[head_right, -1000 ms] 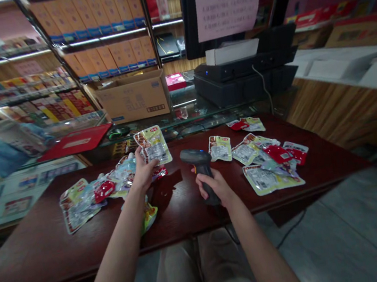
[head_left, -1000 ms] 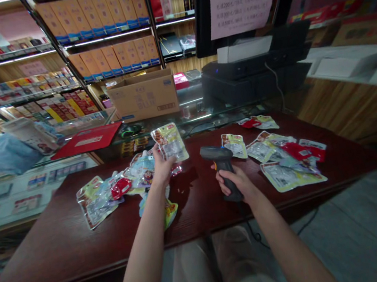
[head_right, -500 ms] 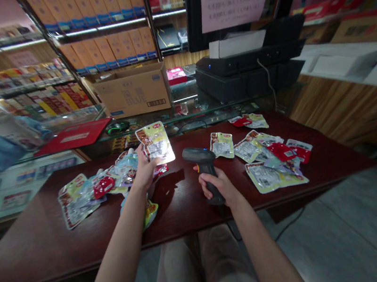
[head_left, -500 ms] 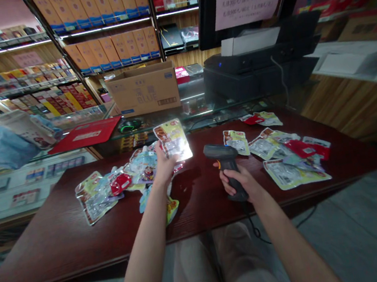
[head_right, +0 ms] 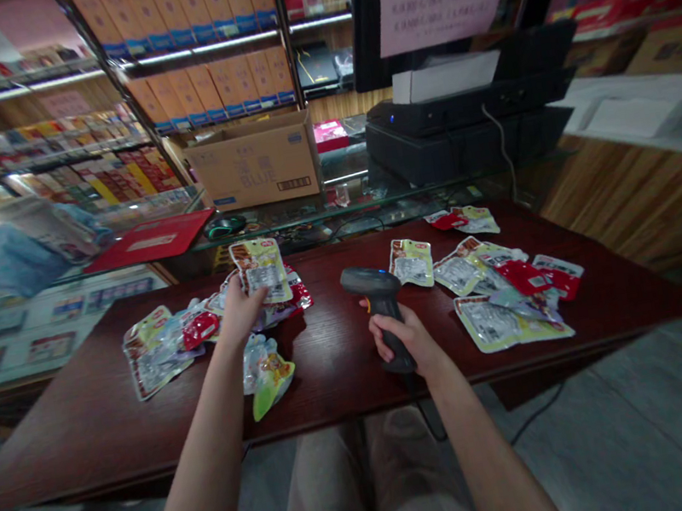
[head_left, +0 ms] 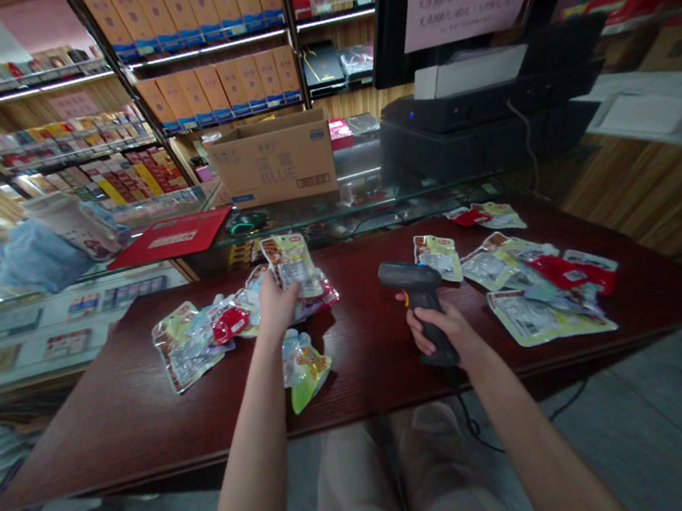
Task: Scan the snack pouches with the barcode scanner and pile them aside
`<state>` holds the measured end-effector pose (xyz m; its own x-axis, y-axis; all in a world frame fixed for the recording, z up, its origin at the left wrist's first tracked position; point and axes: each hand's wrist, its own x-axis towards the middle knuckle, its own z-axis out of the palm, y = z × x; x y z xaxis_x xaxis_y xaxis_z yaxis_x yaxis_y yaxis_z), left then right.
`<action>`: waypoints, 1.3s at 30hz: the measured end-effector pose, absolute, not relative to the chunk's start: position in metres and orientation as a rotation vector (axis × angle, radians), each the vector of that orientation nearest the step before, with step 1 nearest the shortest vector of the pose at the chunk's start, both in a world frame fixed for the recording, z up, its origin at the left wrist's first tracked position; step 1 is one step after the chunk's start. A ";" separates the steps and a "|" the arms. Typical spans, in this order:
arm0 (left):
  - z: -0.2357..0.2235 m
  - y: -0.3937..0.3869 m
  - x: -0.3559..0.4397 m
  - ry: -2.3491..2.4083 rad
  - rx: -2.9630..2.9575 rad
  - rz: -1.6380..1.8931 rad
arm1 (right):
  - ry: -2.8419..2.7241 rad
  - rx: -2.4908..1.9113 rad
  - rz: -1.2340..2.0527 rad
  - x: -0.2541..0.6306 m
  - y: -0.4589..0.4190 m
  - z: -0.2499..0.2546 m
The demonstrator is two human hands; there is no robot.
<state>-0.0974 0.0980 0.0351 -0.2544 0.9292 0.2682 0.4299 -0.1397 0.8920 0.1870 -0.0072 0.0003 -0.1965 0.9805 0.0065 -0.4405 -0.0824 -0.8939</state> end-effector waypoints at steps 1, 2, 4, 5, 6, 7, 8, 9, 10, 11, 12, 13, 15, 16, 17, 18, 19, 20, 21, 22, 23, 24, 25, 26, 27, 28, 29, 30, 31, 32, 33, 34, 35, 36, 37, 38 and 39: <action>0.036 0.097 -0.107 1.737 1.528 1.358 | -0.977 -0.787 1.565 0.187 -0.007 0.000; 0.036 0.095 -0.116 1.808 1.520 1.332 | -0.981 -0.787 1.568 0.187 -0.007 0.000; 0.034 0.092 -0.131 1.894 1.504 1.286 | -0.984 -0.781 1.573 0.187 -0.008 0.000; 0.033 0.090 -0.137 1.915 1.504 1.268 | -0.983 -0.778 1.574 0.187 -0.008 0.000; 0.032 0.087 -0.142 1.931 1.506 1.258 | -0.982 -0.775 1.574 0.187 -0.008 0.001; 0.031 0.085 -0.145 1.952 1.511 1.254 | -0.980 -0.774 1.574 0.187 -0.008 0.001; 0.030 0.083 -0.148 1.986 1.511 1.253 | -0.979 -0.776 1.573 0.187 -0.008 0.001; 0.030 0.081 -0.150 2.028 1.507 1.255 | -0.978 -0.780 1.572 0.187 -0.008 0.002; 0.029 0.079 -0.152 2.065 1.506 1.260 | -0.977 -0.783 1.571 0.187 -0.008 0.002; 0.029 0.078 -0.154 2.094 1.506 1.265 | -0.976 -0.786 1.568 0.187 -0.008 0.002; 0.029 0.077 -0.156 2.116 1.504 1.269 | -0.976 -0.787 1.566 0.187 -0.008 0.002; 0.028 0.076 -0.158 2.131 1.503 1.275 | -0.976 -0.786 1.564 0.187 -0.008 0.001; 0.027 0.076 -0.163 2.157 1.496 1.276 | -0.974 -0.787 1.561 0.187 -0.008 0.000; 0.026 0.076 -0.166 2.171 1.488 1.262 | -0.972 -0.788 1.559 0.187 -0.008 0.000; 0.024 0.076 -0.169 2.174 1.478 1.244 | -0.971 -0.790 1.558 0.187 -0.007 -0.001; 0.022 0.076 -0.172 2.167 1.468 1.234 | -0.972 -0.792 1.558 0.187 -0.007 -0.002; 0.020 0.076 -0.175 2.160 1.458 1.238 | -0.974 -0.795 1.560 0.187 -0.007 -0.002; 0.018 0.076 -0.178 2.161 1.452 1.252 | -0.978 -0.797 1.562 0.188 -0.007 -0.002; 0.017 0.076 -0.181 2.170 1.458 1.273 | -0.981 -0.800 1.562 0.188 -0.007 -0.002; 0.016 0.076 -0.183 2.188 1.474 1.290 | -0.984 -0.803 1.561 0.188 -0.007 -0.002; 0.015 0.076 -0.185 2.218 1.505 1.295 | -0.985 -0.807 1.561 0.188 -0.007 -0.002; 0.015 0.076 -0.187 2.254 1.548 1.276 | -0.984 -0.811 1.561 0.187 -0.008 -0.001; 0.016 0.075 -0.189 2.289 1.596 1.232 | -0.982 -0.814 1.560 0.187 -0.008 0.000; 0.017 0.075 -0.190 2.321 1.645 1.168 | -0.982 -0.817 1.561 0.187 -0.008 0.001; 0.018 0.074 -0.192 2.349 1.693 1.094 | -0.982 -0.820 1.561 0.187 -0.009 0.001; 0.020 0.073 -0.193 2.369 1.739 1.018 | -0.983 -0.822 1.560 0.187 -0.009 0.002; 0.021 0.072 -0.194 2.380 1.778 0.950 | -0.984 -0.824 1.559 0.186 -0.009 0.002; 0.022 0.071 -0.195 2.383 1.807 0.898 | -0.986 -0.824 1.558 0.186 -0.009 0.002; 0.024 0.071 -0.196 2.386 1.826 0.867 | -0.990 -0.823 1.557 0.187 -0.009 0.002; 0.025 0.070 -0.197 2.396 1.832 0.848 | -0.995 -0.822 1.557 0.187 -0.009 0.002; 0.026 0.069 -0.197 2.408 1.830 0.835 | -1.000 -0.820 1.559 0.187 -0.009 0.002; 0.027 0.068 -0.196 2.417 1.826 0.822 | -1.003 -0.818 1.561 0.187 -0.009 0.002; 0.029 0.068 -0.194 2.423 1.823 0.814 | -1.003 -0.815 1.563 0.187 -0.009 0.002; 0.031 0.068 -0.191 2.427 1.829 0.817 | -0.998 -0.811 1.566 0.187 -0.008 0.001; 0.033 0.068 -0.186 2.426 1.846 0.833 | -0.989 -0.806 1.566 0.187 -0.008 0.001; 0.036 0.068 -0.179 2.416 1.876 0.865 | -0.976 -0.799 1.563 0.187 -0.008 0.001; 0.038 0.069 -0.171 2.397 1.917 0.911 | -0.961 -0.792 1.556 0.187 -0.008 0.001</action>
<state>-0.1705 0.0688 0.0381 -0.2820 0.8787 0.3852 0.9127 0.1220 0.3899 0.1872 -0.0075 0.0013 -0.1872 0.9823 0.0020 -0.4421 -0.0825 -0.8932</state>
